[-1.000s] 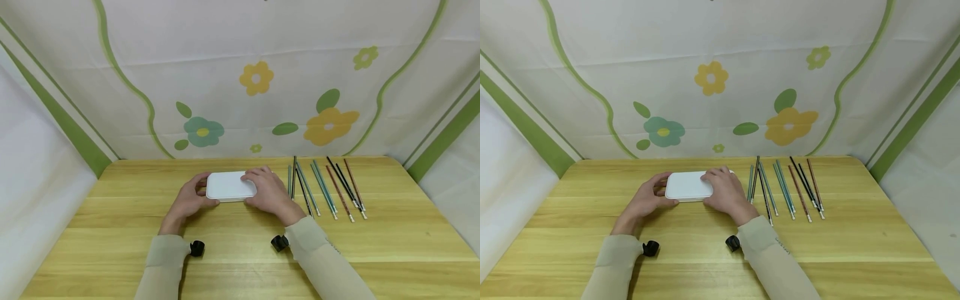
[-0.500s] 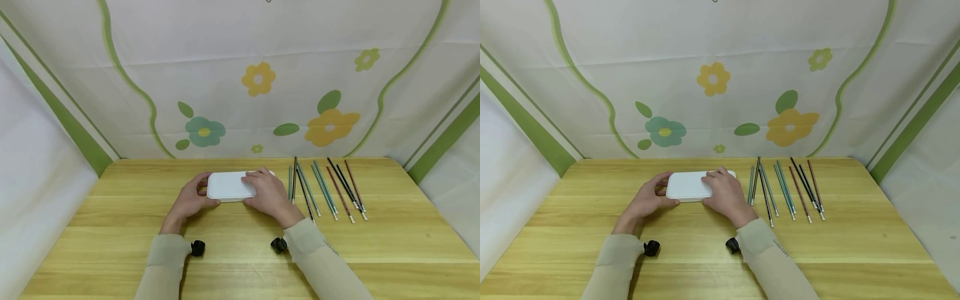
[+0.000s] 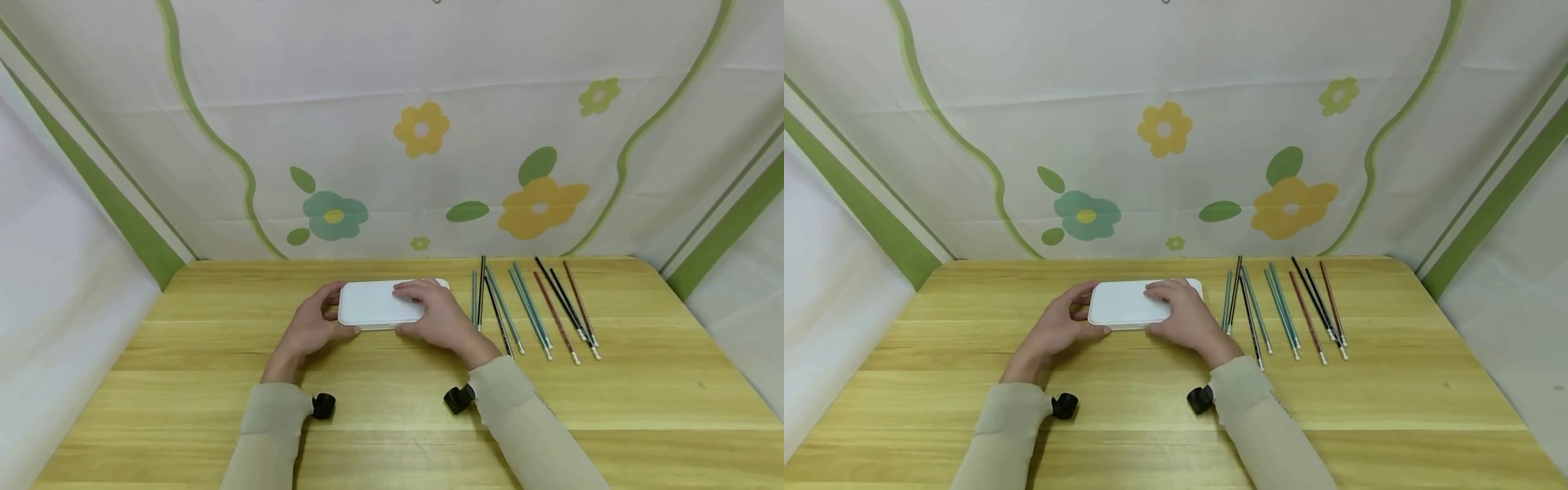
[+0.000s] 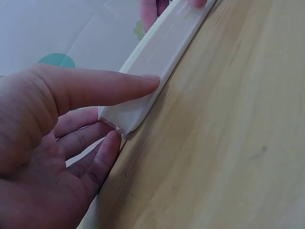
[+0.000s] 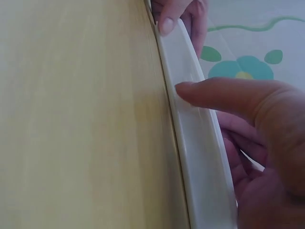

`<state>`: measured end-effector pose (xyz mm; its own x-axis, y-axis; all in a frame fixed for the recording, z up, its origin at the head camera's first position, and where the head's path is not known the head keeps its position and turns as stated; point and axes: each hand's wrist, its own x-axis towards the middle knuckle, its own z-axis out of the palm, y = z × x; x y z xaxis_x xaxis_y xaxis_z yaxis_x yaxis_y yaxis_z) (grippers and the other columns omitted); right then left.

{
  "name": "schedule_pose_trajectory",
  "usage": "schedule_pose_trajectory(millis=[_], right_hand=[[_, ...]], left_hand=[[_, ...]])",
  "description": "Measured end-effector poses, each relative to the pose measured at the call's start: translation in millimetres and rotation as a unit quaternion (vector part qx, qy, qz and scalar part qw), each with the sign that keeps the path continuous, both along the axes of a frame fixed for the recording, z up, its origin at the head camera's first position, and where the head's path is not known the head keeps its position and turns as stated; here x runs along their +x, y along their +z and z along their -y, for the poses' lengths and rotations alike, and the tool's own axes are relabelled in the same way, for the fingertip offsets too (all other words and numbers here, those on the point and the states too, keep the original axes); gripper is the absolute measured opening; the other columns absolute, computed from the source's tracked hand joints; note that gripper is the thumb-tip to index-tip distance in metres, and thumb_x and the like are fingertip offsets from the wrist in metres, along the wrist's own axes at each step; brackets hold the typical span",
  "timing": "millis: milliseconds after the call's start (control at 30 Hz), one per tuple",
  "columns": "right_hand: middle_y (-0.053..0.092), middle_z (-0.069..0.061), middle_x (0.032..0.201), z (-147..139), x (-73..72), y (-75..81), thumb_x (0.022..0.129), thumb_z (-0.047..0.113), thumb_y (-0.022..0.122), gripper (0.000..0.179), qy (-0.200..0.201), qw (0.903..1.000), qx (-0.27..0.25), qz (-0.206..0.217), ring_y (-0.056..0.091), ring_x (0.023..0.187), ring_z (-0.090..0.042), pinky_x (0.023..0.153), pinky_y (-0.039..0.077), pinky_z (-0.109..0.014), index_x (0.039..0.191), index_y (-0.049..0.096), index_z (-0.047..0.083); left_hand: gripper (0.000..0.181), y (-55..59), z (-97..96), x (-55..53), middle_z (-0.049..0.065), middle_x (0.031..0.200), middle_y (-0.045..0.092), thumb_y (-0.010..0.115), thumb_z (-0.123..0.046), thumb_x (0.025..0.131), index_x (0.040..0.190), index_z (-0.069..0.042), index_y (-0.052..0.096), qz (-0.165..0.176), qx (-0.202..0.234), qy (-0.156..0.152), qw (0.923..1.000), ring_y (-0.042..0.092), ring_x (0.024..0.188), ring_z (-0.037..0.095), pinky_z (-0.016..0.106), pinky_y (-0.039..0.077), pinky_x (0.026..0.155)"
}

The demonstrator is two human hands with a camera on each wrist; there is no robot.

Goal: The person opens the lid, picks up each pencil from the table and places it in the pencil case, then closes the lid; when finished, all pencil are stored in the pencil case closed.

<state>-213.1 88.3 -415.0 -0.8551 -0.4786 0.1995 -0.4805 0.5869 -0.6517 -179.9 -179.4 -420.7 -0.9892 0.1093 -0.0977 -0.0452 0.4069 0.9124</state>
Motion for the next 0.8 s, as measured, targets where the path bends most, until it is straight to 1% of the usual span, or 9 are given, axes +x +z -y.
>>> schedule_pose_trajectory(millis=[133,233,367,533,667,800], right_hand=[[0.069,-0.005,0.147,2,1.0,2.0,0.080,0.017,0.094,0.062,0.005,0.9997,0.022,-0.002,0.057,0.139,-0.030,0.115,0.049,-0.051,0.139,0.073,0.010],[0.068,-0.005,0.148,3,2.2,2.8,0.081,0.018,0.093,0.063,0.004,0.9993,0.036,-0.003,0.056,0.140,-0.030,0.114,0.048,-0.051,0.140,0.072,0.010],[0.069,-0.004,0.147,4,2.2,4.2,0.080,0.018,0.094,0.063,0.004,0.9994,0.034,0.003,0.057,0.140,-0.030,0.111,0.051,-0.050,0.139,0.073,0.009],[0.069,-0.003,0.147,6,1.1,6.8,0.080,0.018,0.095,0.063,0.004,0.9994,0.031,0.014,0.057,0.140,-0.031,0.112,0.049,-0.051,0.139,0.073,0.010],[0.064,-0.005,0.153,7,1.7,11.1,0.084,0.020,0.093,0.063,0.014,0.9975,0.068,0.013,0.051,0.145,-0.032,0.116,0.047,-0.051,0.142,0.071,0.009],[0.059,-0.008,0.158,9,3.6,17.5,0.089,0.023,0.089,0.062,0.028,0.9926,0.118,-0.002,0.044,0.147,-0.033,0.119,0.045,-0.051,0.144,0.068,0.008]], left_hand=[[0.093,-0.5,0.4,1.0,0.024,0.152,0.057,0.090,-0.004,0.083,0.163,-0.008,0.043,0.002,-0.001,0.003,1.0000,0.064,0.130,0.043,0.051,0.054,0.110],[0.093,-2.0,0.5,2.6,0.024,0.152,0.057,0.090,-0.004,0.083,0.163,-0.009,0.043,0.002,-0.001,0.004,1.0000,0.064,0.130,0.043,0.052,0.055,0.110],[0.093,-2.9,1.1,4.9,0.025,0.152,0.056,0.091,-0.004,0.083,0.163,-0.009,0.043,0.003,-0.003,0.006,1.0000,0.064,0.130,0.043,0.052,0.055,0.110],[0.092,-1.5,2.6,4.8,0.025,0.153,0.056,0.090,-0.005,0.083,0.162,-0.009,0.044,-0.001,-0.005,0.004,1.0000,0.064,0.131,0.043,0.052,0.054,0.111],[0.092,-0.6,2.1,2.0,0.026,0.154,0.056,0.090,-0.004,0.083,0.162,-0.008,0.044,-0.003,-0.007,-0.002,1.0000,0.063,0.131,0.043,0.053,0.054,0.111],[0.092,-0.4,1.2,-1.0,0.025,0.153,0.057,0.090,-0.004,0.083,0.162,-0.008,0.043,-0.004,-0.007,-0.004,1.0000,0.064,0.130,0.042,0.052,0.054,0.110]])
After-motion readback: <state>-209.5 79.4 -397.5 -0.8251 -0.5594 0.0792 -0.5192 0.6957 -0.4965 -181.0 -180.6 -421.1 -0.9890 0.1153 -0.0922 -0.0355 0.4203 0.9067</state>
